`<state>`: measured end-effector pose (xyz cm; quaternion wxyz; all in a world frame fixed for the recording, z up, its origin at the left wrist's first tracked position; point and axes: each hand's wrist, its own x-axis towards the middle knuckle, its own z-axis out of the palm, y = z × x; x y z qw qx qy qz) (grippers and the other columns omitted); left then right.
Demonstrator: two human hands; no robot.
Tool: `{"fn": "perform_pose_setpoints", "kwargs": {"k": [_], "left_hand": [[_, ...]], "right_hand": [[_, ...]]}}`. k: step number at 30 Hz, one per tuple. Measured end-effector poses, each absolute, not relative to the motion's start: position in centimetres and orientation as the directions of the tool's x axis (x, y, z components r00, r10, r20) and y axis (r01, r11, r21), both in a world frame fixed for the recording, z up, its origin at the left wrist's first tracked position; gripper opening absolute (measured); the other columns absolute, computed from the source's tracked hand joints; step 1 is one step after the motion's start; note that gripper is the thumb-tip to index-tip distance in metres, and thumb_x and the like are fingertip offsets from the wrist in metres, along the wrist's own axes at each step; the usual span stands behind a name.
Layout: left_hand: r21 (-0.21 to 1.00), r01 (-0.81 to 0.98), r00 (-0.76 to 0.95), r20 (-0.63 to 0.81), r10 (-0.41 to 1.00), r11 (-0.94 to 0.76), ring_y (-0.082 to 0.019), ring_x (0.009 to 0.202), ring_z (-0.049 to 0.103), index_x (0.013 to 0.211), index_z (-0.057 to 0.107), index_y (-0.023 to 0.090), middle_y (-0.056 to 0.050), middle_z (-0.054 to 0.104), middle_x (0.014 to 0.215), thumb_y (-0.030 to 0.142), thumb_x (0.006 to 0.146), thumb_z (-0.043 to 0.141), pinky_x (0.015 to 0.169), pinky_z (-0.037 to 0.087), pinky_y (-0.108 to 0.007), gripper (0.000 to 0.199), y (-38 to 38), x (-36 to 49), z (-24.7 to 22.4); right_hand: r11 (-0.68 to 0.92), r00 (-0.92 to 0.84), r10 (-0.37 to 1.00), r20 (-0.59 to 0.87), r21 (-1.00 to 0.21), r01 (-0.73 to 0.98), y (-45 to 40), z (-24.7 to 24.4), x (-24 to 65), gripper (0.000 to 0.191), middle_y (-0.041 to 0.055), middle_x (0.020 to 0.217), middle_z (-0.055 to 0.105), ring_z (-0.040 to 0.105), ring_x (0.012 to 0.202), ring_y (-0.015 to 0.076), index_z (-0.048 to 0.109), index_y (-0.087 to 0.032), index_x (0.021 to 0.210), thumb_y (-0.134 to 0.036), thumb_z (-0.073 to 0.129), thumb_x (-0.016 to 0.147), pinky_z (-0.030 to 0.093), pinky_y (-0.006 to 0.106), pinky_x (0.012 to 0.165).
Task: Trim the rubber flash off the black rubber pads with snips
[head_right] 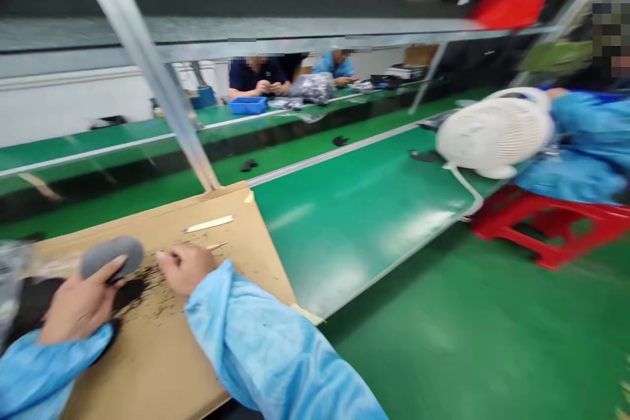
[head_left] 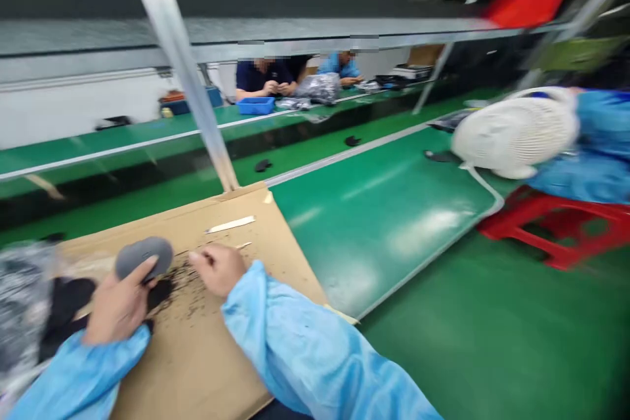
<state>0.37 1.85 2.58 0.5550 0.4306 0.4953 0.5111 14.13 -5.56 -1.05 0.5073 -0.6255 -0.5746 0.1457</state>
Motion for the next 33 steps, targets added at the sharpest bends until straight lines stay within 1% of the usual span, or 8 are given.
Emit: {"fn": "perform_pose_setpoints", "kwargs": {"k": [2,6,11,17,23,27,30,33], "left_hand": [[0.994,-0.074,-0.041,-0.089,0.995,0.086,-0.009,0.059,0.052,0.093,0.065,0.014,0.002,0.064,0.076,0.012,0.062,0.078,0.042,0.035,-0.015,0.033,4.3,-1.1,2.4],[0.997,0.077,-0.017,-0.011,1.0,0.013,-0.007,0.054,0.049,0.094,0.065,0.012,-0.001,0.062,0.076,0.017,0.066,0.077,0.04,0.034,-0.014,0.031,9.0,-0.8,2.8],[0.958,-0.176,0.122,-0.205,0.971,0.225,-0.01,0.062,0.056,0.097,0.058,0.018,-0.002,0.061,0.084,0.011,0.073,0.069,0.049,0.046,-0.018,0.027,11.5,0.9,3.9],[0.938,-0.205,0.162,-0.248,0.955,0.278,-0.013,0.068,0.06,0.101,0.056,0.017,-0.005,0.063,0.088,0.022,0.08,0.066,0.056,0.053,-0.024,0.023,11.1,1.2,3.9],[0.963,-0.174,0.191,-0.172,0.966,0.206,-0.011,0.065,0.06,0.102,0.06,0.016,-0.003,0.064,0.088,0.008,0.062,0.078,0.051,0.049,-0.02,0.045,9.6,0.8,3.6],[0.986,-0.084,0.301,-0.111,0.947,0.143,-0.013,0.066,0.061,0.103,0.064,0.014,-0.005,0.067,0.089,0.012,0.053,0.084,0.051,0.048,-0.02,0.053,7.4,0.7,3.4],[0.98,-0.062,0.391,-0.148,0.908,0.187,-0.013,0.068,0.061,0.103,0.065,0.014,-0.006,0.067,0.089,0.017,0.052,0.087,0.054,0.049,-0.02,0.055,5.2,1.1,3.6],[0.96,-0.089,0.453,-0.2,0.869,0.267,-0.015,0.073,0.063,0.106,0.065,0.015,-0.008,0.067,0.093,0.029,0.064,0.082,0.06,0.053,-0.025,0.048,3.1,1.6,4.0]], "right_hand": [[0.232,0.275,0.847,0.456,-0.781,0.579,-5.2,-1.3,14.3,0.034,-0.0012,0.065,0.056,0.047,0.061,0.0101,0.057,-0.018,0.066,-0.038,0.048,0.092,0.032,0.022,0.059],[0.253,0.265,0.837,0.478,-0.769,0.587,-4.8,-1.7,14.4,0.034,0.0001,0.063,0.056,0.048,0.062,0.0118,0.058,-0.019,0.065,-0.035,0.046,0.092,0.032,0.024,0.06],[0.264,0.283,0.834,0.474,-0.793,0.549,-4.8,-1.5,14.5,0.035,0.0011,0.064,0.058,0.05,0.061,0.0127,0.058,-0.019,0.065,-0.036,0.045,0.092,0.033,0.024,0.062],[0.255,0.266,0.846,0.463,-0.788,0.561,-4.8,-1.4,14.5,0.036,0.0013,0.063,0.057,0.048,0.059,0.0129,0.054,-0.019,0.062,-0.036,0.044,0.092,0.031,0.025,0.059],[0.242,0.273,0.855,0.441,-0.805,0.541,-4.8,-1.4,14.5,0.036,0.0016,0.063,0.058,0.05,0.059,0.0134,0.056,-0.019,0.063,-0.038,0.045,0.091,0.033,0.026,0.059],[0.239,0.34,0.867,0.363,-0.903,0.357,-4.4,-1.5,14.7,0.027,0.002,0.068,0.061,0.053,0.061,0.014,0.064,-0.018,0.088,-0.042,0.051,0.087,0.041,0.026,0.062],[0.234,0.356,0.901,0.248,-0.969,0.084,-3.8,-1.8,14.9,0.045,0.0023,0.076,0.061,0.055,0.061,0.0135,0.057,-0.015,0.111,-0.047,0.061,0.078,0.047,0.027,0.061],[0.178,0.285,0.951,0.122,-0.967,-0.18,-3.3,-1.9,15.1,0.049,-0.0018,0.065,0.055,0.053,0.054,0.0123,0.059,-0.015,0.107,-0.049,0.065,0.072,0.044,0.024,0.048]]}}
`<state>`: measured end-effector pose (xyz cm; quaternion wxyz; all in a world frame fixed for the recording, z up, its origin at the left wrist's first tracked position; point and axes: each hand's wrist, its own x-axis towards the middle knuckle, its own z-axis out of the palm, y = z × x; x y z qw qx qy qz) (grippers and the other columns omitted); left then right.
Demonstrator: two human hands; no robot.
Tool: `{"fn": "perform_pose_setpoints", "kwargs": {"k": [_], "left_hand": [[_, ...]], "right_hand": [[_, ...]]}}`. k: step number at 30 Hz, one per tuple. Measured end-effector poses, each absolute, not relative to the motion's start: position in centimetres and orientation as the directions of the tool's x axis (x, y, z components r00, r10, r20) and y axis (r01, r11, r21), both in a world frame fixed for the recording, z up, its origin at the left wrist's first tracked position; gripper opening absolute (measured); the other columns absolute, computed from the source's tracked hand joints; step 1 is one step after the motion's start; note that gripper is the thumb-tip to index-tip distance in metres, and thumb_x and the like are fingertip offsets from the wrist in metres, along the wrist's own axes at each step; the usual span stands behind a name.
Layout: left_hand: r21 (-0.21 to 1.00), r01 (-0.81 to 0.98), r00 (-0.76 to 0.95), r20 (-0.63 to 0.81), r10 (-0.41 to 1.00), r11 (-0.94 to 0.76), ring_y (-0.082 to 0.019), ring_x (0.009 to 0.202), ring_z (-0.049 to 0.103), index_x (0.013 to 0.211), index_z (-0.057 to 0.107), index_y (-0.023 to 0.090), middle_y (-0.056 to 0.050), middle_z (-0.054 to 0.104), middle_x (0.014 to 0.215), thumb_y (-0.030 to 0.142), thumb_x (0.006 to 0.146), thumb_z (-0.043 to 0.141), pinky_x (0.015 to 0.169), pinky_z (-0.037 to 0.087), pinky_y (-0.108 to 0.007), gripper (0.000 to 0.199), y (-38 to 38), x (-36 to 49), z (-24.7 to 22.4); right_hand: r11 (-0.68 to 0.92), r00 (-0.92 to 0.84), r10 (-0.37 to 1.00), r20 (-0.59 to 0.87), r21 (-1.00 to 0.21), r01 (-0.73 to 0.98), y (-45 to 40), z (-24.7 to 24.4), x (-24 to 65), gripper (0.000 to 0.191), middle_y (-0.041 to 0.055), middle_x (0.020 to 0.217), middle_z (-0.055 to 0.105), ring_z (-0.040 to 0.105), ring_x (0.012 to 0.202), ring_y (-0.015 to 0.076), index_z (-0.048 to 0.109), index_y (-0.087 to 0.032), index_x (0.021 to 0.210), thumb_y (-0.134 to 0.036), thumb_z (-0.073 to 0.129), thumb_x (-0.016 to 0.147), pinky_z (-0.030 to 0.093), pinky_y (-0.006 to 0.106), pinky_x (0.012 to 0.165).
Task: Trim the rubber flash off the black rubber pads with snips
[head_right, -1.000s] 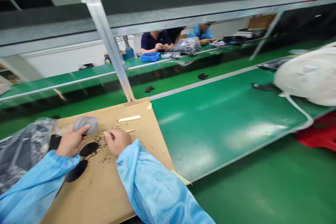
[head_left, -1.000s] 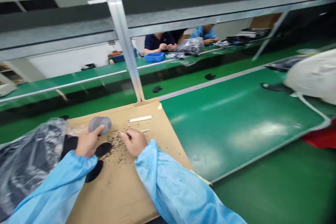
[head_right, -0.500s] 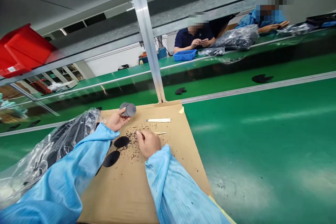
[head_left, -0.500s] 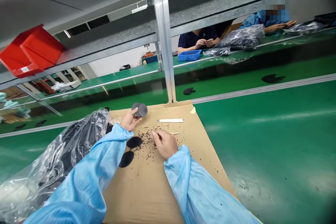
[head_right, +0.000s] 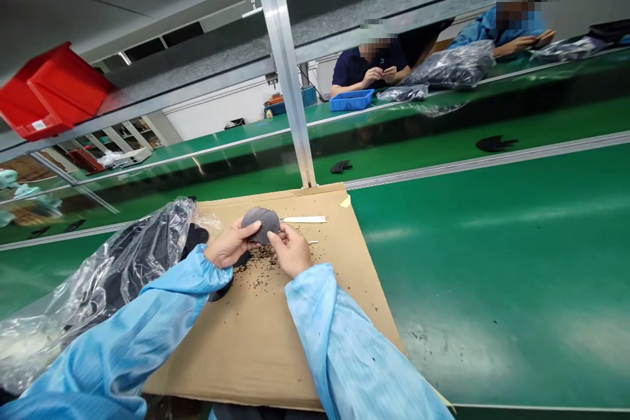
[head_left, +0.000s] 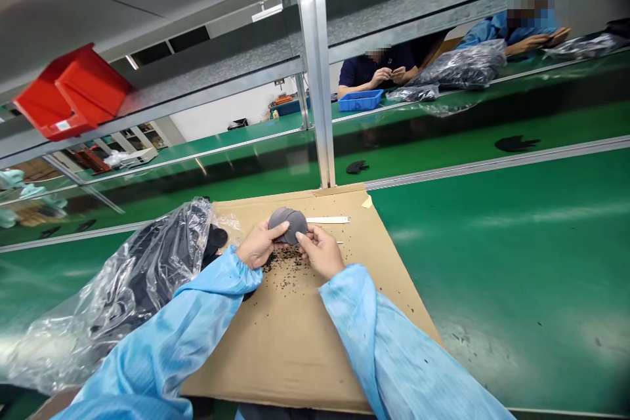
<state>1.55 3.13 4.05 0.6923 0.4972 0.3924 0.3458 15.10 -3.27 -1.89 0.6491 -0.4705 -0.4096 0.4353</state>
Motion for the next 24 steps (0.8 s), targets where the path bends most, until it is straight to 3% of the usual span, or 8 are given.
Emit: {"fn": "perform_pose_setpoints", "kwargs": {"k": [4,7,11,18,24], "left_hand": [[0.934,-0.134,0.443,-0.242,0.863,0.331,-0.018,0.078,0.063,0.106,0.064,0.015,-0.011,0.066,0.093,0.039,0.084,0.063,0.062,0.056,-0.03,0.032,2.0,1.7,4.6],[0.922,-0.143,0.431,-0.269,0.861,0.359,-0.016,0.071,0.061,0.101,0.063,0.014,-0.009,0.065,0.086,0.035,0.088,0.058,0.058,0.055,-0.028,0.025,1.9,1.3,4.8],[0.913,-0.13,0.426,-0.3,0.854,0.386,-0.015,0.066,0.06,0.098,0.064,0.015,-0.007,0.064,0.08,0.036,0.083,0.064,0.055,0.054,-0.028,0.026,1.7,0.9,4.7],[0.978,-0.067,0.444,-0.147,0.884,0.196,-0.016,0.074,0.062,0.102,0.066,0.014,-0.008,0.067,0.092,0.029,0.062,0.083,0.057,0.051,-0.024,0.047,0.8,1.2,4.4],[0.986,-0.078,0.448,-0.099,0.889,0.149,-0.019,0.083,0.063,0.103,0.066,0.014,-0.008,0.069,0.094,0.026,0.055,0.087,0.071,0.051,-0.03,0.053,0.6,1.5,4.5]], "right_hand": [[0.135,0.286,0.958,0.029,-0.925,-0.356,-3.3,-1.4,15.3,0.049,-0.0059,0.054,0.049,0.046,0.045,0.009,0.062,-0.015,0.101,-0.049,0.07,0.067,0.037,0.019,0.04],[0.128,0.293,0.956,-0.001,-0.898,-0.421,-3.5,-0.7,15.4,0.05,-0.0051,0.053,0.051,0.045,0.045,0.0083,0.063,-0.014,0.099,-0.047,0.073,0.063,0.037,0.019,0.04],[0.151,0.29,0.957,0.032,-0.905,-0.399,-3.7,-0.3,15.4,0.044,-0.0053,0.052,0.049,0.044,0.044,0.0078,0.065,-0.014,0.094,-0.043,0.073,0.062,0.034,0.018,0.039],[0.188,0.273,0.958,0.092,-0.918,-0.35,-3.7,-0.7,15.3,0.043,-0.0058,0.055,0.048,0.041,0.042,0.0073,0.064,-0.015,0.097,-0.043,0.07,0.066,0.032,0.019,0.038],[0.237,0.241,0.956,0.168,-0.927,-0.29,-3.8,-0.6,15.3,0.038,-0.0016,0.061,0.056,0.046,0.05,0.0101,0.067,-0.017,0.096,-0.042,0.069,0.067,0.034,0.021,0.041]]}}
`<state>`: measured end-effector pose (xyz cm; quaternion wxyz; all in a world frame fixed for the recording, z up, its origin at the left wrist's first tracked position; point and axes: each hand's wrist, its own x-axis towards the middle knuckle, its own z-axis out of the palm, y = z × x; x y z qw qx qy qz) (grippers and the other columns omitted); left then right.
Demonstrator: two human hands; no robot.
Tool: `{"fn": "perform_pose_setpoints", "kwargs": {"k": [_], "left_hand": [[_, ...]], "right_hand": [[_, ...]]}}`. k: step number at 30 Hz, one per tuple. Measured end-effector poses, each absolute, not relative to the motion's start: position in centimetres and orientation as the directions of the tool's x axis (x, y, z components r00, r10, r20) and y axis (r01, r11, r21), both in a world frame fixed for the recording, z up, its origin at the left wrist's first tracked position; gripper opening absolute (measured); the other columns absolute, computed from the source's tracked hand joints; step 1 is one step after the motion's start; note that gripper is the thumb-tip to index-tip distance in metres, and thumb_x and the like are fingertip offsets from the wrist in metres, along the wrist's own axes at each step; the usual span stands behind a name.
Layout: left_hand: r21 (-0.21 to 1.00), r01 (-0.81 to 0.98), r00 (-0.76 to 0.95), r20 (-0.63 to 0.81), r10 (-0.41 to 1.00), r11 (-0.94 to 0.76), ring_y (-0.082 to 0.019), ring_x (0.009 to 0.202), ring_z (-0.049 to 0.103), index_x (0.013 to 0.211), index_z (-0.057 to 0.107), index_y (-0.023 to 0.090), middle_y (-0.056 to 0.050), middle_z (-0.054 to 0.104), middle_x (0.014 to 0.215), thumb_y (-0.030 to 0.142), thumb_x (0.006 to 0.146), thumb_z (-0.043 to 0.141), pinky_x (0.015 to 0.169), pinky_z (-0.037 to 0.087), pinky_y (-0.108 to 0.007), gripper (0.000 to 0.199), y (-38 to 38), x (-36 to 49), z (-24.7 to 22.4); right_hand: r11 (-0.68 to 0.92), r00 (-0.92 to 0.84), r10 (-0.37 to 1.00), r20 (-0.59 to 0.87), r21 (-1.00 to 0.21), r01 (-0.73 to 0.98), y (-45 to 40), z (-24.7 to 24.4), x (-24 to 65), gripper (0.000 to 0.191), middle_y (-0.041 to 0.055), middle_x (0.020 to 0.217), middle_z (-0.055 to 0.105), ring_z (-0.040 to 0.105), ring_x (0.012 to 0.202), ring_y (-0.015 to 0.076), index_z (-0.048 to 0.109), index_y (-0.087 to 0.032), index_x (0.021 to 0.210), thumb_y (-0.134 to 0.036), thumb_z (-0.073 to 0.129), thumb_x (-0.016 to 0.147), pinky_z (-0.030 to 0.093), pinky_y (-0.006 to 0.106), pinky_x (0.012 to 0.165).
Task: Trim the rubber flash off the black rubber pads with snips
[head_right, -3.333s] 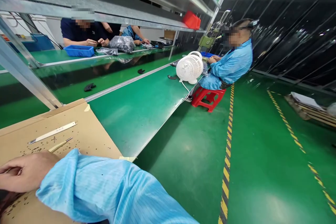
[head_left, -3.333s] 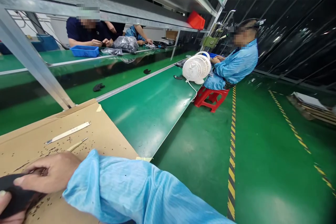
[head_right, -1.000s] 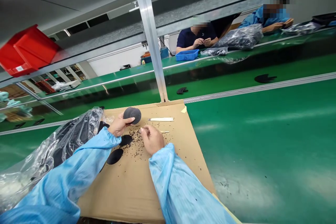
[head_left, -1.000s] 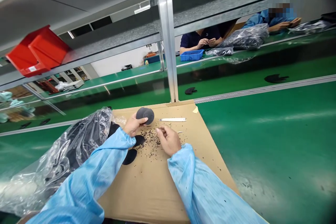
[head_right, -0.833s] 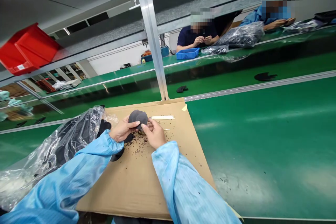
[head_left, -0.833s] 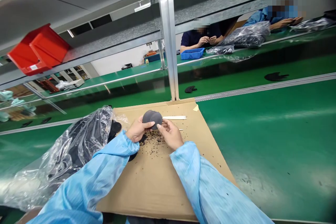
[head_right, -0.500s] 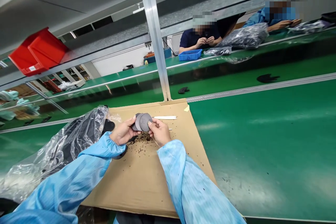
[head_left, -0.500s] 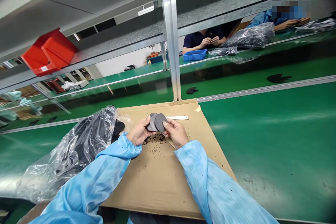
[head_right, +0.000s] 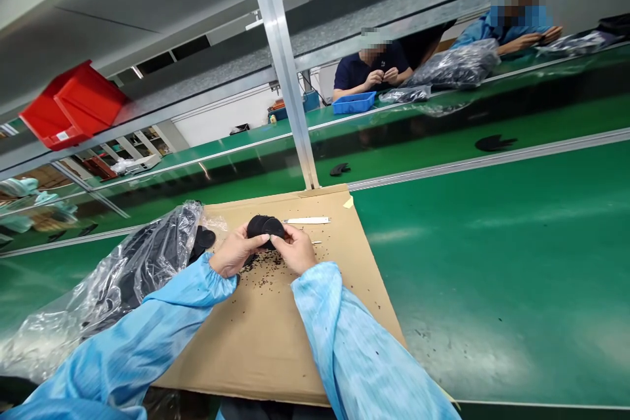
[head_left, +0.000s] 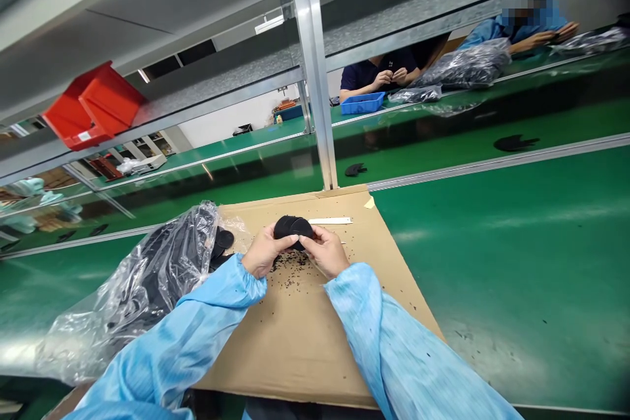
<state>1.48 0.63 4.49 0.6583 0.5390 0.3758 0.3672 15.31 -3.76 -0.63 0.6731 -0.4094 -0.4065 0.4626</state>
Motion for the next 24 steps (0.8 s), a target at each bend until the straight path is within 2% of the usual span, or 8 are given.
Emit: {"fn": "perform_pose_setpoints", "kwargs": {"k": [3,7,9,12,14,17,24], "left_hand": [[0.989,-0.1,0.424,-0.053,0.904,0.105,-0.02,0.083,0.064,0.103,0.067,0.013,-0.008,0.07,0.091,0.024,0.053,0.087,0.08,0.05,-0.033,0.055,0.7,1.7,4.3],[0.998,-0.062,0.401,0.038,0.915,-0.014,-0.022,0.089,0.063,0.1,0.068,0.013,-0.008,0.07,0.093,0.024,0.058,0.083,0.088,0.047,-0.036,0.046,1.0,1.7,4.1],[0.987,0.024,0.366,0.139,0.92,-0.159,-0.022,0.089,0.063,0.093,0.07,0.016,-0.007,0.069,0.09,0.023,0.062,0.08,0.088,0.047,-0.036,0.033,1.3,1.4,4.0],[0.892,0.145,0.348,0.359,0.866,-0.428,-0.022,0.091,0.061,0.077,0.071,0.019,-0.007,0.066,0.087,0.015,0.065,0.075,0.092,0.045,-0.036,0.014,1.4,0.7,3.7],[0.822,0.16,0.352,0.47,0.81,-0.546,-0.022,0.096,0.059,0.074,0.071,0.021,-0.008,0.065,0.091,0.008,0.067,0.069,0.097,0.042,-0.036,0.015,1.3,0.3,3.5],[0.794,0.151,0.344,0.517,0.784,-0.59,-0.024,0.104,0.058,0.074,0.07,0.023,-0.008,0.064,0.097,0.003,0.066,0.065,0.102,0.04,-0.04,0.022,0.9,0.0,3.3],[0.815,0.159,0.317,0.492,0.811,-0.557,-0.027,0.116,0.053,0.07,0.071,0.024,-0.009,0.062,0.102,0.002,0.062,0.07,0.104,0.038,-0.04,0.024,1.4,-0.5,2.9]], "right_hand": [[0.224,0.258,0.955,0.146,-0.925,-0.307,-4.0,-0.2,15.4,0.044,0.0004,0.067,0.059,0.049,0.053,0.0114,0.065,-0.017,0.104,-0.043,0.068,0.069,0.036,0.021,0.042],[0.195,0.324,0.943,0.078,-0.917,-0.347,-4.2,0.1,15.6,0.05,0.0005,0.068,0.058,0.048,0.053,0.0105,0.064,-0.014,0.104,-0.049,0.068,0.069,0.038,0.021,0.043],[0.21,0.389,0.919,0.061,-0.911,-0.354,-4.1,0.1,15.7,0.053,0.0018,0.072,0.059,0.049,0.054,0.0104,0.063,-0.014,0.105,-0.053,0.066,0.07,0.039,0.021,0.044],[0.23,0.454,0.89,0.038,-0.898,-0.375,-3.9,-0.1,15.9,0.055,0.0042,0.083,0.061,0.049,0.056,0.0095,0.064,-0.014,0.103,-0.058,0.064,0.07,0.038,0.021,0.044],[0.222,0.464,0.886,0.015,-0.892,-0.394,-3.8,-0.1,16.0,0.055,0.0041,0.083,0.06,0.048,0.055,0.009,0.064,-0.014,0.102,-0.058,0.064,0.069,0.038,0.02,0.043],[0.208,0.457,0.89,0.002,-0.891,-0.402,-3.9,-0.1,15.9,0.054,0.0038,0.082,0.06,0.048,0.055,0.0087,0.064,-0.015,0.1,-0.059,0.064,0.069,0.037,0.019,0.043],[0.189,0.454,0.891,0.017,-0.924,-0.334,-3.7,-0.5,15.9,0.051,0.0045,0.083,0.059,0.047,0.057,0.01,0.064,-0.015,0.096,-0.06,0.061,0.072,0.036,0.019,0.043]]}}
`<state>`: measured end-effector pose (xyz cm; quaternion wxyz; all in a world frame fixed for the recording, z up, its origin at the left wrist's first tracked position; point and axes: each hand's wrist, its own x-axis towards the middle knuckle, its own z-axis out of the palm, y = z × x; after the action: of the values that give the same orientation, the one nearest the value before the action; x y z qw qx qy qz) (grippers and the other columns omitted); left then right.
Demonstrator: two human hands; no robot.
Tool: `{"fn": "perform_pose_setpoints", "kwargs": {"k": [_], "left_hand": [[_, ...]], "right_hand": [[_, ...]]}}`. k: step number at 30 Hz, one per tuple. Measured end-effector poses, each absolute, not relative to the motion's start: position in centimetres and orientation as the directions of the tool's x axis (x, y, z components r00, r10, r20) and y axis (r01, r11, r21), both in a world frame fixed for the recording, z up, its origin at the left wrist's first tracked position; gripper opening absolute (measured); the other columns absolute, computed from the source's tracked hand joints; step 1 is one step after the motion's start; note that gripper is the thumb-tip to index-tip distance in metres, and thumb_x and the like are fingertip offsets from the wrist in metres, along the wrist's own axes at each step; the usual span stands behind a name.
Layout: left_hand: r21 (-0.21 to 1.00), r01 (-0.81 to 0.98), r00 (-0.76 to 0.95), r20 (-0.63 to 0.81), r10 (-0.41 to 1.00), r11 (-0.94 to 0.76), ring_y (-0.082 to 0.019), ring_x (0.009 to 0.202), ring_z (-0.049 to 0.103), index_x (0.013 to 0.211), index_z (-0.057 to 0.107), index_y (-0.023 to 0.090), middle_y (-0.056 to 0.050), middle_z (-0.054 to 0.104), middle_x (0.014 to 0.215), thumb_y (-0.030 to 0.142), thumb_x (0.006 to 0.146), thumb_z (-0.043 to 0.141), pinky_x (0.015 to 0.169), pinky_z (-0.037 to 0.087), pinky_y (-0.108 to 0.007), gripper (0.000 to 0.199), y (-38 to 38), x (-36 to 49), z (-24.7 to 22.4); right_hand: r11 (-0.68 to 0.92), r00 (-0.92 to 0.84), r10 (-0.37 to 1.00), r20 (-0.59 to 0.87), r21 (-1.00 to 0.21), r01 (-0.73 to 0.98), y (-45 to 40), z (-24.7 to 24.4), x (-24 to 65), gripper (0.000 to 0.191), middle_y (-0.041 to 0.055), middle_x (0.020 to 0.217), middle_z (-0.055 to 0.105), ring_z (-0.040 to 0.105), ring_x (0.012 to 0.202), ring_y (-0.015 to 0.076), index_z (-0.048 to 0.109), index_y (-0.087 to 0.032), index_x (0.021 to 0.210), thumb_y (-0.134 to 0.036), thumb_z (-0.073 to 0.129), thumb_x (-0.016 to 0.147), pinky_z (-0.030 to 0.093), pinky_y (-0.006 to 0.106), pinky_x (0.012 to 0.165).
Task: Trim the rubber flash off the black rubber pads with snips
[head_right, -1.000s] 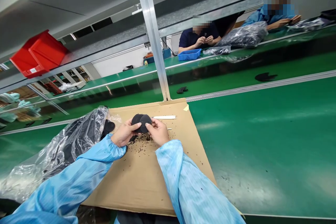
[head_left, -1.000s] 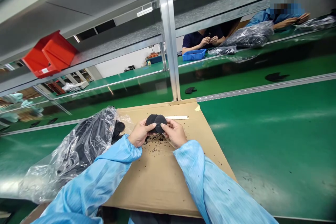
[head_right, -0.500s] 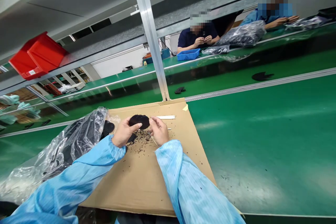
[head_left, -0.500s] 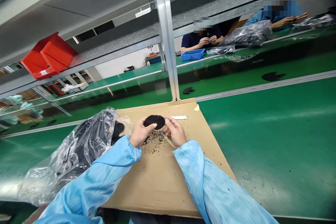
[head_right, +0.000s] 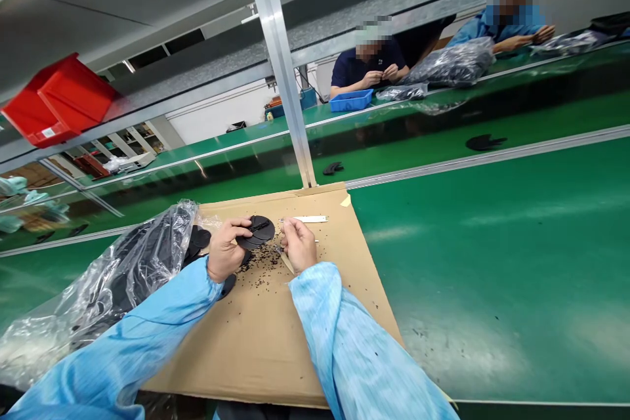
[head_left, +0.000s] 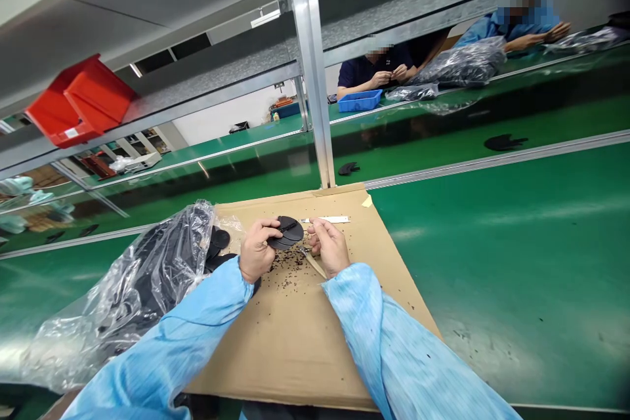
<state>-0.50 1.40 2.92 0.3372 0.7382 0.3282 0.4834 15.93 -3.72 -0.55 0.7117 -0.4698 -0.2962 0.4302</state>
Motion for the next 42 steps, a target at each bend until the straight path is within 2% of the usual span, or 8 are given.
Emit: {"fn": "perform_pose_setpoints", "kwargs": {"k": [6,10,15,18,28,32,37,42], "left_hand": [[0.863,0.137,0.218,0.452,0.865,-0.486,-0.026,0.114,0.053,0.068,0.064,0.022,-0.008,0.062,0.099,0.016,0.065,0.076,0.101,0.042,-0.04,0.014,3.2,-0.4,1.9],[0.986,-0.042,0.282,0.169,0.944,-0.164,-0.02,0.087,0.062,0.091,0.06,0.018,-0.006,0.064,0.092,0.027,0.063,0.081,0.071,0.053,-0.031,0.036,2.8,0.8,1.9],[0.978,-0.082,0.536,-0.119,0.836,0.191,-0.02,0.085,0.062,0.112,0.06,0.015,-0.01,0.065,0.104,0.028,0.061,0.083,0.064,0.054,-0.027,0.058,1.2,1.6,2.9],[0.971,-0.081,0.51,-0.153,0.847,0.224,-0.019,0.082,0.063,0.11,0.063,0.015,-0.01,0.066,0.101,0.026,0.06,0.084,0.062,0.053,-0.027,0.055,0.8,1.8,3.3],[0.974,-0.071,0.436,-0.162,0.885,0.213,-0.02,0.082,0.062,0.11,0.064,0.016,-0.009,0.067,0.099,0.027,0.065,0.079,0.059,0.053,-0.026,0.049,0.7,2.0,3.5],[0.924,-0.148,0.412,-0.266,0.872,0.352,-0.016,0.073,0.061,0.103,0.062,0.015,-0.007,0.066,0.092,0.017,0.07,0.074,0.055,0.053,-0.024,0.035,1.3,1.8,3.5],[0.734,-0.268,0.407,-0.5,0.764,0.624,-0.007,0.052,0.053,0.081,0.058,0.01,-0.005,0.059,0.068,0.009,0.081,0.057,0.047,0.047,-0.017,0.001,1.8,1.6,4.1],[0.652,-0.323,0.462,-0.524,0.715,0.687,-0.005,0.045,0.047,0.08,0.055,0.01,-0.005,0.056,0.065,0.009,0.086,0.048,0.042,0.04,-0.015,0.009,1.3,1.4,4.3]], "right_hand": [[0.239,0.464,0.87,0.166,-0.966,-0.102,-3.5,-1.4,15.6,0.044,0.006,0.084,0.063,0.054,0.066,0.0152,0.066,-0.016,0.101,-0.053,0.057,0.078,0.046,0.026,0.056],[0.299,0.471,0.841,0.267,-0.954,0.007,-3.5,-1.5,15.4,0.043,0.0096,0.1,0.065,0.059,0.077,0.0165,0.066,-0.016,0.107,-0.047,0.061,0.077,0.05,0.029,0.071],[0.176,0.387,0.915,0.117,-0.977,-0.12,-3.9,-0.7,15.9,0.042,-0.0006,0.054,0.053,0.047,0.045,0.0121,0.07,-0.015,0.084,-0.054,0.056,0.079,0.039,0.024,0.043],[0.175,0.412,0.904,0.118,-0.979,-0.104,-3.9,-0.6,16.1,0.041,-0.0015,0.051,0.05,0.043,0.043,0.0106,0.068,-0.015,0.077,-0.055,0.058,0.076,0.036,0.022,0.04],[0.172,0.416,0.906,0.076,-0.965,-0.198,-3.5,-1.1,15.8,0.056,0.0,0.06,0.056,0.047,0.049,0.0117,0.068,-0.016,0.098,-0.065,0.056,0.075,0.041,0.023,0.044],[0.138,0.455,0.891,0.012,-0.959,-0.246,-3.4,-1.1,16.0,0.063,0.0018,0.068,0.059,0.047,0.05,0.011,0.067,-0.016,0.094,-0.072,0.057,0.069,0.04,0.023,0.042],[0.163,0.427,0.903,0.053,-0.96,-0.226,-3.5,-1.0,15.9,0.061,0.0014,0.069,0.059,0.048,0.05,0.0099,0.067,-0.016,0.089,-0.073,0.056,0.071,0.039,0.021,0.043],[0.165,0.37,0.927,0.062,-0.954,-0.252,-3.7,-0.9,15.7,0.059,0.0015,0.068,0.058,0.048,0.05,0.0096,0.068,-0.014,0.091,-0.069,0.058,0.072,0.038,0.021,0.043]]}}
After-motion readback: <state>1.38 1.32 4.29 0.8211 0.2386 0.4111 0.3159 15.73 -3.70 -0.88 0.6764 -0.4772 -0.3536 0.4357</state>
